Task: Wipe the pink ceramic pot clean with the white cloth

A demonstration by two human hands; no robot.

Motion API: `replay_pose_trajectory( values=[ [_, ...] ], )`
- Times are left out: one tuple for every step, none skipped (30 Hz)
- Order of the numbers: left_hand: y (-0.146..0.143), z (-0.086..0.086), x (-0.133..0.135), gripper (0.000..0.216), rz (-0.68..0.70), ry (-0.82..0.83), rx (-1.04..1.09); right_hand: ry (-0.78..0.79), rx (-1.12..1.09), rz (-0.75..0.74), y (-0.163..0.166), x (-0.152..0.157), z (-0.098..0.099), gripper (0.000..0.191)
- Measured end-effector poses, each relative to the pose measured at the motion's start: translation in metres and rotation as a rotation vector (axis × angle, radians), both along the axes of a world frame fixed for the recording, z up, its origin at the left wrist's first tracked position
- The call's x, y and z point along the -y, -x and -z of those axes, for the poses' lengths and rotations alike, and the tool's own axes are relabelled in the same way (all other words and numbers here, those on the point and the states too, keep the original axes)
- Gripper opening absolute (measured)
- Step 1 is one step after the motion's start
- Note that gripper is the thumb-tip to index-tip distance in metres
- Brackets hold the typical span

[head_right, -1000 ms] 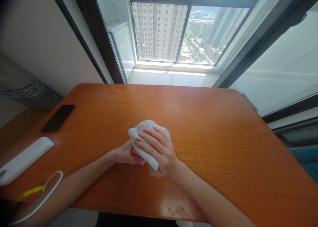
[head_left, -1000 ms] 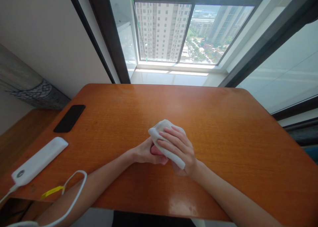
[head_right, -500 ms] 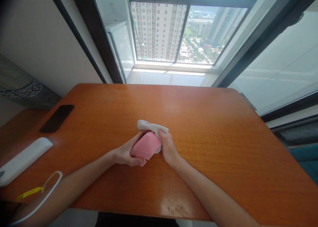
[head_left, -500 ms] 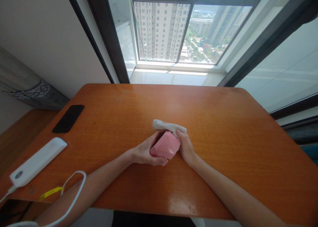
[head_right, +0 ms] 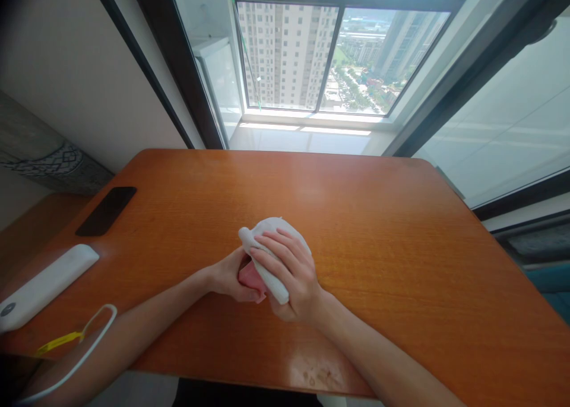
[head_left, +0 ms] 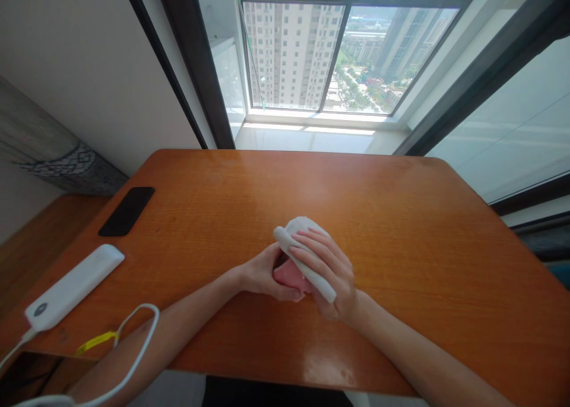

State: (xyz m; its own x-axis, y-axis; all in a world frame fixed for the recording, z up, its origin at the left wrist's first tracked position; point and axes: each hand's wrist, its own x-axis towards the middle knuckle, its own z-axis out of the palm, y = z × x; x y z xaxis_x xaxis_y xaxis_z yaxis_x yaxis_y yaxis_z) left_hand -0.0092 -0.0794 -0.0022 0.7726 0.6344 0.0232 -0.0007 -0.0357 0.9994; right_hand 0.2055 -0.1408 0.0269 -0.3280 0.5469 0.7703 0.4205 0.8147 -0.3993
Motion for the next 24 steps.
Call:
replay_pose_trajectory(
  values=[
    [0.002,-0.001,0.002,0.068,-0.016,-0.008,-0.046,-0.051,0.065,0.005,0.001,0.002,-0.001,0.059],
    [0.005,-0.002,0.005,0.062,-0.037,-0.017,-0.087,-0.094,0.134,0.005,0.002,0.004,-0.002,0.059],
    [0.007,-0.004,0.012,0.057,-0.078,-0.024,-0.120,-0.130,0.198,0.000,0.004,0.007,-0.003,0.057],
    [0.008,-0.007,0.021,0.055,-0.146,-0.027,-0.149,-0.161,0.255,-0.005,0.006,0.009,-0.004,0.055],
    [0.008,-0.009,0.033,0.055,-0.211,-0.028,-0.177,-0.188,0.300,-0.010,0.009,0.012,-0.006,0.052],
    [0.007,-0.012,0.046,0.055,-0.358,-0.039,-0.226,-0.214,0.334,-0.015,0.011,0.015,-0.007,0.049],
    [0.004,-0.015,0.059,0.057,-0.515,-0.058,-0.281,-0.232,0.360,-0.022,0.014,0.017,-0.008,0.047],
    [0.001,-0.018,0.070,0.059,-0.634,-0.082,-0.320,-0.243,0.373,-0.028,0.015,0.019,-0.009,0.046],
    [-0.002,-0.021,0.078,0.059,-0.710,-0.101,-0.342,-0.241,0.370,-0.034,0.016,0.019,-0.010,0.046],
    [-0.006,-0.023,0.081,0.059,-0.747,-0.109,-0.350,-0.231,0.357,-0.041,0.016,0.018,-0.010,0.046],
    [-0.008,-0.025,0.080,0.058,-0.745,-0.106,-0.340,-0.213,0.337,-0.045,0.015,0.017,-0.009,0.047],
    [-0.010,-0.026,0.074,0.057,-0.702,-0.094,-0.310,-0.192,0.310,-0.047,0.013,0.015,-0.009,0.049],
    [-0.010,-0.027,0.064,0.055,-0.617,-0.075,-0.263,-0.172,0.282,-0.047,0.011,0.013,-0.007,0.051],
    [-0.009,-0.028,0.051,0.054,-0.492,-0.056,-0.199,-0.152,0.251,-0.043,0.008,0.010,-0.006,0.055],
    [-0.008,-0.027,0.038,0.053,-0.322,-0.044,-0.119,-0.131,0.212,-0.035,0.006,0.008,-0.004,0.057],
    [-0.007,-0.026,0.025,0.053,-0.139,-0.028,-0.057,-0.106,0.164,-0.024,0.004,0.006,-0.002,0.058],
    [-0.005,-0.025,0.014,0.054,-0.058,-0.020,-0.029,-0.069,0.106,-0.011,0.003,0.004,-0.001,0.057],
    [-0.004,-0.023,0.006,0.057,0.018,-0.008,-0.002,-0.020,0.039,0.002,0.002,0.002,0.001,0.055],
    [-0.004,-0.021,0.001,0.061,0.051,0.004,0.021,0.045,-0.030,0.015,0.002,0.001,0.003,0.053],
    [-0.004,-0.020,-0.002,0.066,0.048,0.013,0.043,0.118,-0.101,0.028,0.002,0.001,0.004,0.052],
    [-0.004,-0.018,-0.003,0.073,0.035,0.017,0.068,0.193,-0.165,0.040,0.003,0.000,0.006,0.051],
    [-0.004,-0.017,-0.002,0.083,0.014,0.014,0.091,0.262,-0.219,0.051,0.003,-0.001,0.007,0.051],
    [-0.005,-0.016,-0.001,0.092,-0.004,0.008,0.109,0.319,-0.262,0.058,0.003,-0.001,0.009,0.050],
    [-0.005,-0.015,0.000,0.098,-0.011,0.000,0.120,0.361,-0.292,0.058,0.003,-0.002,0.010,0.049]
  ],
)
